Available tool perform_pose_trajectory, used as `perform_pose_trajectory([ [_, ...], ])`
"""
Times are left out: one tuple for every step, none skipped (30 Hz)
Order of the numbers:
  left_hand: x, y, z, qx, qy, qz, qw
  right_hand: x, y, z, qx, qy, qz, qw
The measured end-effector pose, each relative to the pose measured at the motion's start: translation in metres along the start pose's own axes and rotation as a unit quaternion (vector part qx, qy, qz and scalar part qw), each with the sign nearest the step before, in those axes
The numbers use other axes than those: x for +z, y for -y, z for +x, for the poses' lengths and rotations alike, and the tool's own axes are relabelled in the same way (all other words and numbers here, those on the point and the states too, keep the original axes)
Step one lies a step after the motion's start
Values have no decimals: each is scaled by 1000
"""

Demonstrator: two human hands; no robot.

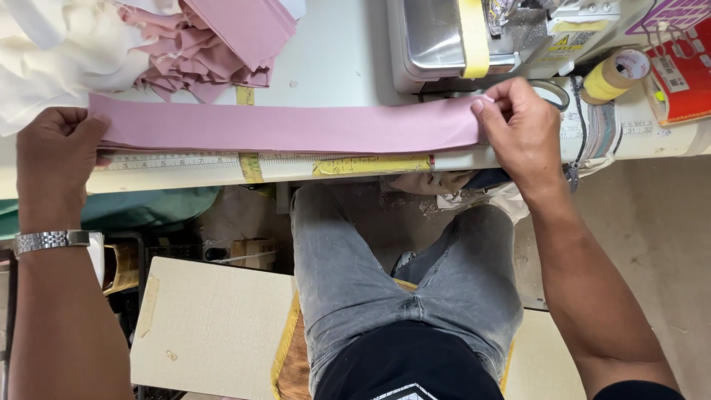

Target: Measuring and cutting pink fabric strips using scissors at a sewing factory workstation.

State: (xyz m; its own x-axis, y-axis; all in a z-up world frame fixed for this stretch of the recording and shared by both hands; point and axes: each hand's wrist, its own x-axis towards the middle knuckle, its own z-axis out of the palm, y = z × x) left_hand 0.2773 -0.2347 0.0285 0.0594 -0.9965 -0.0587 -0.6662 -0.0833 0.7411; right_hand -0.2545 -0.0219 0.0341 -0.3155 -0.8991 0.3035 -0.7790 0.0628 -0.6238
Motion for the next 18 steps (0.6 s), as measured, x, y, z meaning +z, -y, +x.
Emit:
perform_pose_trajectory([
  [0,-1,-2,5,-6,8,1000,-1,4,2,-3,-11,24,1000],
  [0,2,0,4,-5,9,1000,1,-1,3,-2,-10,24,1000],
  [0,4,1,6,-4,2,1000,4,-6,5,-7,-15,8,1000],
  [0,7,3,9,-5,-5,1000,6,-11,7,-14,-21,-8,1000],
  [-1,0,0,8,-4,-5,1000,7,-13,4,-13,-20,-9,1000],
  [-3,-5,-3,13,2,14,1000,9,-15,3,-48,-31,-80,995],
  [-5,-9,-6,17,9,32,999,12,-16,2,-82,-40,-149,985],
  [-5,-10,-4,9,0,33,999,8,-13,-5,-91,-35,-143,985],
  [-7,-11,0,30,25,49,998,6,-8,-11,-160,-48,-136,977],
  [-16,-7,-1,43,44,68,996,8,-2,-14,-234,-57,-119,963],
  [-14,-7,6,27,28,71,997,8,3,-18,-248,-48,-104,962],
  [-17,-4,10,45,47,127,990,10,8,-22,-282,-34,-150,947],
  [-20,0,15,59,68,182,979,11,13,-26,-316,-23,-195,928],
  [-22,0,13,43,51,183,981,17,12,-27,-334,-19,-181,925],
  [-24,0,13,33,66,175,982,22,10,-28,-341,-13,-217,915],
  [-22,-3,17,29,83,163,983,25,7,-29,-344,-10,-259,902],
  [-24,-1,15,18,68,162,984,32,0,-27,-360,-9,-250,899],
  [-24,-1,16,3,83,146,986,37,-6,-26,-354,-9,-251,901],
])
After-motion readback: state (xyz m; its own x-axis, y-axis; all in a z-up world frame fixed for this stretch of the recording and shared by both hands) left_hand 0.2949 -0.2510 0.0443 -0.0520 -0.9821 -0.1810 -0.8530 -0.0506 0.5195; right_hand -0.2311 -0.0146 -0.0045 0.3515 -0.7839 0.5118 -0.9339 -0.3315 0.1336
